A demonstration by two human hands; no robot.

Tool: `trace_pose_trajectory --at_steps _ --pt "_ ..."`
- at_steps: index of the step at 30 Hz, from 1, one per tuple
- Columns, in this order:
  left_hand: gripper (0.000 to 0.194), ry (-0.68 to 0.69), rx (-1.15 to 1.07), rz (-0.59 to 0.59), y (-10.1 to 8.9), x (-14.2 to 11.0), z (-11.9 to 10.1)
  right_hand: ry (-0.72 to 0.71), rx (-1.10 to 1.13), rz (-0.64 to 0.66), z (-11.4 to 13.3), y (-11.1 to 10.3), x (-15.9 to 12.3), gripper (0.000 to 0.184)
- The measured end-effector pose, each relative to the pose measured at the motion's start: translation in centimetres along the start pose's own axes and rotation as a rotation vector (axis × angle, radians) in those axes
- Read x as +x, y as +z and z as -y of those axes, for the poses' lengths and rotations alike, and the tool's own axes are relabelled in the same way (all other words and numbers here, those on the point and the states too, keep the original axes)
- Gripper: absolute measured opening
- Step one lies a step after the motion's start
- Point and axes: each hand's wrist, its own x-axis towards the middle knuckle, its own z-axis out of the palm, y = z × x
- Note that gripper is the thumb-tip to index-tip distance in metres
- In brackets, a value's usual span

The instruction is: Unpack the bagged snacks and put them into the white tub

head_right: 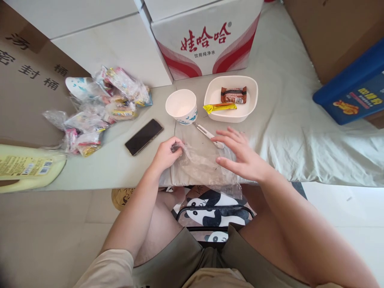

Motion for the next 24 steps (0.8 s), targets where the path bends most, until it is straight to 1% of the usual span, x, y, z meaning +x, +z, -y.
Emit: trace_pose_trajectory --at_steps 2,3,5,7,9,12,13,14,16,18,19,21,22,24 --pt "0.008 -0.036 -0.086 -0.027 0.2 0.0 -0.3 0.054 -0.045 -0.172 0.5 0.3 0.3 0.043" --pt "0.008 -0.037 -0.122 -0.049 0.4 0.0 -0.5 0.065 -0.059 -0.22 0.7 0.7 0.6 0.042" --pt "0.01 -0.037 -0.197 -0.079 0.7 0.1 -1.0 0.045 -0.036 -0.238 1.0 1.4 1.2 0.041" --pt "0.013 -0.053 -0.307 -0.058 0.9 0.2 -1.6 0.004 0.039 -0.203 1.4 1.9 1.6 0.043" --pt "0.022 -0.073 -0.461 0.021 0.9 0.1 -2.3 -0.019 0.127 -0.139 1.8 2.1 1.6 0.05" --pt "0.037 -0.079 -0.712 0.177 0.8 -0.2 -3.2 -0.022 0.277 0.021 2.5 2.0 1.2 0.075" --pt "0.04 -0.079 -0.772 0.204 0.7 -0.3 -3.4 -0.026 0.344 0.079 2.6 1.9 1.0 0.08" --pt "0.042 -0.082 -0.811 0.21 0.7 -0.3 -3.6 -0.031 0.43 0.127 2.7 1.8 0.8 0.08" --pt "0.039 -0.091 -0.804 0.168 0.8 -0.2 -3.9 -0.035 0.616 0.183 2.8 1.7 0.5 0.077" --pt "0.031 -0.091 -0.673 0.095 1.1 0.1 -4.0 0.0 0.714 0.214 3.0 1.9 0.4 0.083" --pt "0.026 -0.088 -0.584 0.056 1.3 0.3 -4.0 0.044 0.703 0.225 3.2 2.0 0.4 0.089" --pt "0.019 -0.078 -0.441 0.009 1.8 0.6 -4.0 0.169 0.578 0.248 3.6 2.5 0.5 0.1" --pt "0.019 -0.072 -0.407 0.004 2.0 0.7 -4.0 0.233 0.495 0.246 3.8 2.8 0.7 0.101" --pt "0.021 -0.062 -0.412 0.01 2.1 0.7 -3.8 0.32 0.354 0.211 4.0 3.1 1.1 0.093"
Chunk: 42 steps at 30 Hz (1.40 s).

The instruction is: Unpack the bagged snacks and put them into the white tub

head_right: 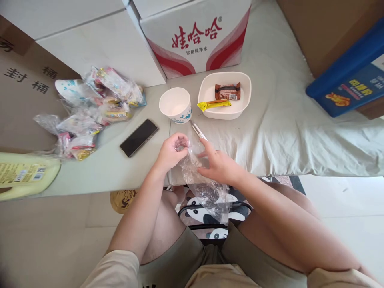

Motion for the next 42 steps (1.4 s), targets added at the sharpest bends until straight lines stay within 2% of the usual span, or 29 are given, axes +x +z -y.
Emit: trace_pose_trajectory --at_steps 5,6,7,10,12,14,18,21,24,27,29,31,33,37,39,42 --pt "0.026 -0.01 -0.131 -0.056 -0.9 0.0 0.3 0.041 -0.035 -0.089 -0.2 -0.9 0.6 0.044" --pt "0.026 -0.014 -0.148 -0.066 -1.0 -0.1 0.3 0.021 -0.02 -0.109 -0.3 -1.0 0.6 0.04" --pt "0.026 -0.017 -0.16 -0.074 -1.0 -0.1 0.3 -0.009 -0.009 -0.133 -0.4 -1.0 0.6 0.043" --pt "0.024 -0.014 -0.158 -0.071 -0.4 -0.2 0.0 -0.092 -0.023 -0.159 -0.2 0.2 0.4 0.082" --pt "0.023 0.001 -0.138 -0.047 0.1 -0.2 -0.2 -0.084 -0.085 -0.129 0.1 1.2 0.4 0.096" --pt "0.024 0.023 -0.125 -0.03 0.3 -0.1 -0.3 -0.036 -0.162 -0.113 0.3 1.6 0.5 0.085" --pt "0.026 0.043 -0.171 -0.075 -0.4 0.1 0.0 0.055 -0.184 -0.126 0.4 0.5 0.8 0.044" --pt "0.029 0.008 -0.235 -0.067 -1.7 0.1 0.4 0.044 -0.109 -0.105 0.3 -0.3 0.8 0.017" --pt "0.041 0.015 -0.409 -0.076 -2.8 -0.1 0.5 -0.008 0.068 -0.101 0.2 -0.2 0.8 0.014" --pt "0.051 -0.02 -0.63 -0.095 -3.1 -0.3 0.3 -0.029 0.355 -0.184 0.1 0.1 1.2 0.014" --pt "0.059 -0.1 -0.709 0.021 -2.5 -0.5 0.1 -0.028 0.468 -0.268 0.0 0.2 1.6 0.014" --pt "0.064 -0.175 -0.689 0.201 -1.3 -0.7 -0.1 -0.041 0.484 -0.331 -0.1 0.2 1.9 0.012" --pt "0.058 -0.214 -0.582 0.29 -0.1 -0.8 -0.2 -0.066 0.441 -0.382 -0.2 0.2 2.1 0.013" --pt "0.039 -0.252 -0.339 0.199 1.3 -0.5 -0.1 -0.067 0.273 -0.362 -0.4 0.1 1.8 0.028" --pt "0.04 -0.255 -0.283 0.188 1.2 -0.4 0.0 -0.031 0.235 -0.327 -0.6 0.0 1.8 0.029" --pt "0.045 -0.259 -0.267 0.203 0.6 -0.4 0.0 0.01 0.303 -0.313 -0.9 -0.1 1.9 0.023"
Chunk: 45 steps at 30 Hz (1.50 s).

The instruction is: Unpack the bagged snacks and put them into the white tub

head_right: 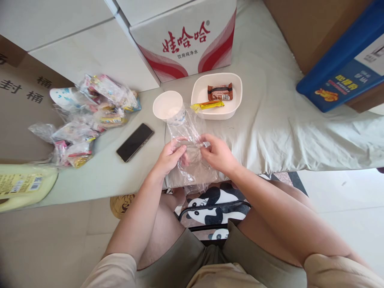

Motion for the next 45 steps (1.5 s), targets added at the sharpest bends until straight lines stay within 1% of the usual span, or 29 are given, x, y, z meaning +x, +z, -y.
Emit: trace_pose_trajectory --at_steps 3,5,6,9,11,13,17,19,22,27,32,34,37,40,42,45 --pt "0.046 0.002 -0.047 -0.029 -0.5 -0.2 -0.2 -0.008 0.135 -0.013 -0.2 0.0 0.4 0.027" --pt "0.04 0.009 -0.128 -0.064 -0.7 -0.3 -0.4 -0.04 0.209 -0.029 -0.3 0.1 0.6 0.03" --pt "0.037 0.012 -0.175 -0.081 -0.8 -0.3 -0.5 -0.065 0.242 -0.038 -0.3 0.1 0.6 0.028" --pt "0.027 0.001 -0.278 -0.105 -0.9 -0.2 -0.8 -0.152 0.315 -0.045 -0.2 0.1 0.5 0.014" --pt "0.022 -0.019 -0.306 -0.099 -1.0 -0.1 -0.9 -0.168 0.341 -0.033 -0.1 -0.1 0.4 0.013" --pt "0.024 -0.032 -0.331 -0.1 -1.1 0.0 -0.9 -0.141 0.364 -0.026 0.0 -0.3 0.2 0.014" --pt "0.036 -0.014 -0.366 -0.153 -1.2 0.2 -0.7 -0.095 0.444 -0.012 0.2 -0.6 0.2 0.02" --pt "0.038 -0.008 -0.353 -0.151 -1.2 0.2 -0.6 -0.084 0.468 0.002 0.2 -0.7 0.2 0.026" --pt "0.038 -0.017 -0.321 -0.117 -1.2 0.1 -0.5 -0.059 0.478 -0.001 -0.1 -0.6 0.4 0.033" --pt "0.038 0.005 -0.273 -0.087 -1.2 0.1 -0.1 -0.067 0.424 -0.017 -0.9 -0.6 0.7 0.03" --pt "0.036 0.027 -0.221 -0.097 -1.1 0.1 -0.1 -0.005 0.458 -0.02 -0.8 -0.6 0.7 0.039" --pt "0.035 0.031 -0.199 -0.093 -1.1 0.1 -0.1 0.004 0.491 -0.016 -0.7 -0.6 0.7 0.039" --pt "0.036 0.033 -0.179 -0.087 -1.2 0.1 0.0 -0.02 0.519 -0.008 -0.7 -0.6 0.6 0.035" --pt "0.038 0.03 -0.166 -0.085 -1.3 0.1 0.2 -0.028 0.499 -0.003 -0.8 -0.7 0.7 0.032" --pt "0.04 0.032 -0.13 -0.09 -1.4 0.2 0.3 -0.015 0.47 -0.025 -0.9 -0.8 0.7 0.032" --pt "0.043 0.075 -0.055 -0.135 -1.4 0.3 0.3 0.012 0.458 -0.093 -0.7 -1.2 0.9 0.035"
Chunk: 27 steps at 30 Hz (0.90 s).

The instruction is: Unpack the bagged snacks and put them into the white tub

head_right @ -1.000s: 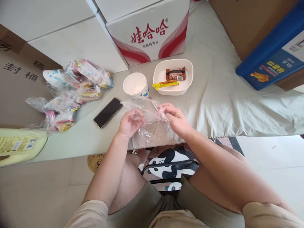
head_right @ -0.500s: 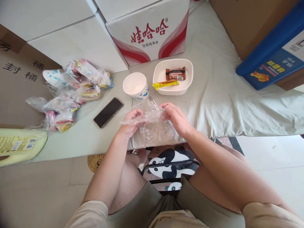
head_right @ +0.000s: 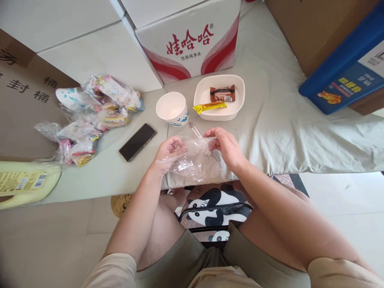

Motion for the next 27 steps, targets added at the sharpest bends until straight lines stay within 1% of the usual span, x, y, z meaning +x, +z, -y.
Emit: trace_pose_trajectory --at_steps 2,4,6,8,10,11,13,15,19,21,23,27 --pt "0.044 0.042 0.049 -0.02 0.06 0.01 0.02 0.021 -0.021 -0.021 0.29 -0.12 0.08 0.035" --pt "0.043 0.059 0.089 -0.01 0.19 -0.04 0.01 0.056 -0.088 0.001 0.53 -0.16 0.04 0.035" --pt "0.042 0.062 0.108 0.009 0.34 -0.09 -0.04 0.102 -0.167 0.063 0.63 -0.14 -0.09 0.039" --pt "0.042 0.062 0.104 0.02 0.46 -0.13 -0.12 0.14 -0.215 0.163 0.6 -0.08 -0.24 0.046" --pt "0.045 0.05 0.071 0.022 0.48 -0.13 -0.19 0.143 -0.234 0.245 0.5 -0.03 -0.32 0.047" --pt "0.047 0.038 0.042 0.023 0.47 -0.13 -0.21 0.127 -0.241 0.258 0.44 -0.01 -0.32 0.045" --pt "0.053 0.01 -0.024 0.027 0.39 -0.16 -0.23 0.078 -0.254 0.232 0.35 0.03 -0.26 0.04" --pt "0.059 -0.012 -0.077 0.041 0.32 -0.23 -0.26 0.03 -0.254 0.176 0.3 0.07 -0.17 0.036" --pt "0.067 -0.043 -0.085 0.084 0.32 -0.36 -0.39 -0.046 -0.246 0.117 0.36 0.06 -0.17 0.034" --pt "0.064 -0.046 -0.049 0.108 0.35 -0.35 -0.38 -0.091 -0.251 0.101 0.41 -0.01 -0.24 0.036" --pt "0.058 -0.043 -0.025 0.119 0.34 -0.26 -0.24 -0.112 -0.259 0.099 0.39 -0.11 -0.26 0.04" --pt "0.049 -0.008 -0.037 0.065 0.11 0.06 0.29 -0.064 -0.283 0.128 0.06 -0.23 -0.08 0.046"
